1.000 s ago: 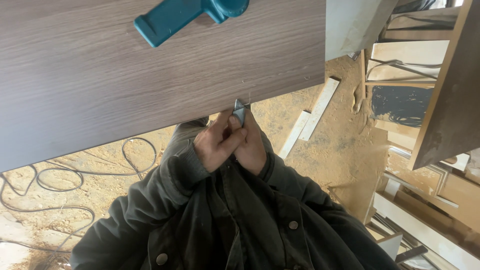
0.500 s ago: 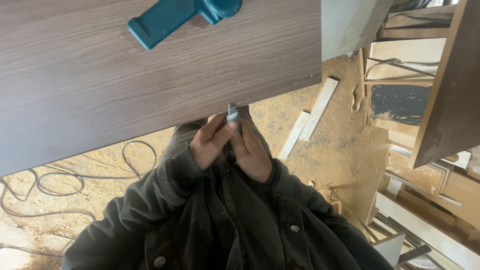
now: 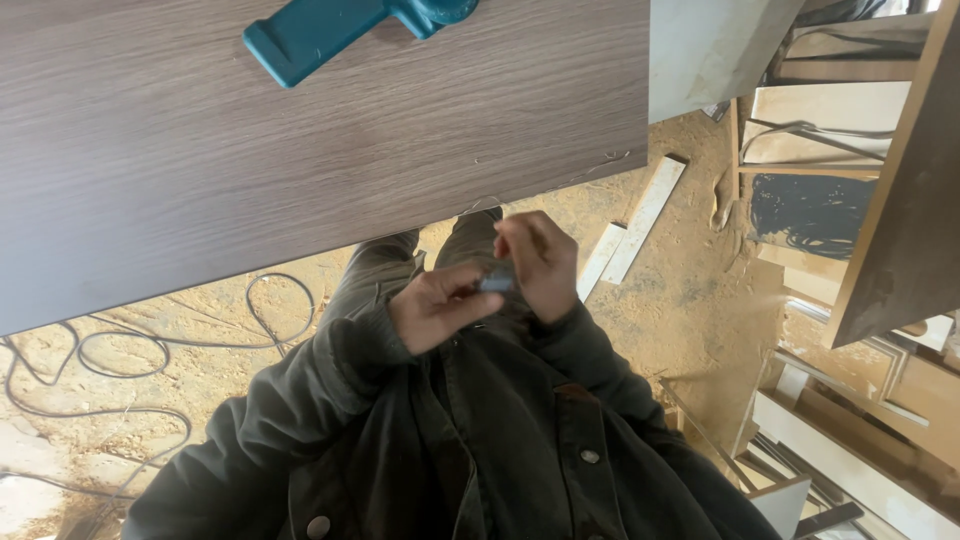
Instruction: The person secures a large wooden board to a workbench using a blue clamp. They then use a utility knife to carefully trim the edge of the board, removing excess material along the length of the piece.
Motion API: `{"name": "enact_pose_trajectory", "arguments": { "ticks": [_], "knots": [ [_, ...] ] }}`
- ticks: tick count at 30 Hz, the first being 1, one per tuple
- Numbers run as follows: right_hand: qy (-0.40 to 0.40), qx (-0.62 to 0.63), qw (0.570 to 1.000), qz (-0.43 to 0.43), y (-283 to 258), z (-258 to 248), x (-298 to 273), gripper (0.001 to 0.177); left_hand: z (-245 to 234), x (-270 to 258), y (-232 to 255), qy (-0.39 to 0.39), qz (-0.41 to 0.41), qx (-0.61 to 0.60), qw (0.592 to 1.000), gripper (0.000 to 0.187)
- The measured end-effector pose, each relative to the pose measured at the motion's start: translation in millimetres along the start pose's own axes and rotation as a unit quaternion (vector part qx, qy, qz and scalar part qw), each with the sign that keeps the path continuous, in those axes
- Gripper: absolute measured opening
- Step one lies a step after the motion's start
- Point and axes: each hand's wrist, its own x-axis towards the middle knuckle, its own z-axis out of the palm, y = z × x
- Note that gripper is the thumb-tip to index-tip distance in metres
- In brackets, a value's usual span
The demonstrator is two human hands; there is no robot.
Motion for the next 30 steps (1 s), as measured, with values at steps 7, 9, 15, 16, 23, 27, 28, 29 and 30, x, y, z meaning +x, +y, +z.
{"name": "enact_pose_trajectory", "arguments": {
  "ticks": [7, 9, 15, 16, 23, 27, 28, 29, 30],
  "knots": [
    [0.066, -0.048, 0.996, -0.038, -39, 23, 20, 0.013, 2, -10, 13, -0.032, -0.01, 0.017, 0.999, 0.024],
    [0.073, -0.021, 0.997, -0.028, -34, 23, 20, 0.01, 1, -13, 19, -0.017, -0.023, 0.039, 0.999, 0.024],
    [0.032, 0.135, 0.989, 0.05, -40, 21, 20, 0.006, -5, -17, 18, -0.006, -0.001, 0.002, 1.0, 0.027],
    [0.03, 0.135, 0.989, 0.052, -42, 23, 19, 0.006, -5, -18, 18, -0.005, -0.002, 0.001, 1.0, 0.027],
    [0.061, 0.226, 0.967, 0.106, -47, 34, 17, 0.011, -8, -22, 12, 0.006, 0.008, -0.005, 1.0, 0.028],
    [0.037, 0.201, 0.975, 0.091, -35, 24, 17, 0.015, -8, -27, 10, 0.006, 0.004, -0.018, 1.0, 0.029],
    [0.036, 0.2, 0.975, 0.09, -30, 20, 17, 0.015, -7, -28, 9, 0.005, 0.006, -0.018, 1.0, 0.029],
    [0.015, 0.222, 0.971, 0.091, -25, 15, 16, 0.021, -7, -30, 9, 0.009, 0.0, -0.006, 1.0, 0.028],
    [-0.006, 0.245, 0.965, 0.092, -20, 11, 15, 0.028, -7, -31, 8, 0.013, -0.005, 0.006, 1.0, 0.028]
  ]
}}
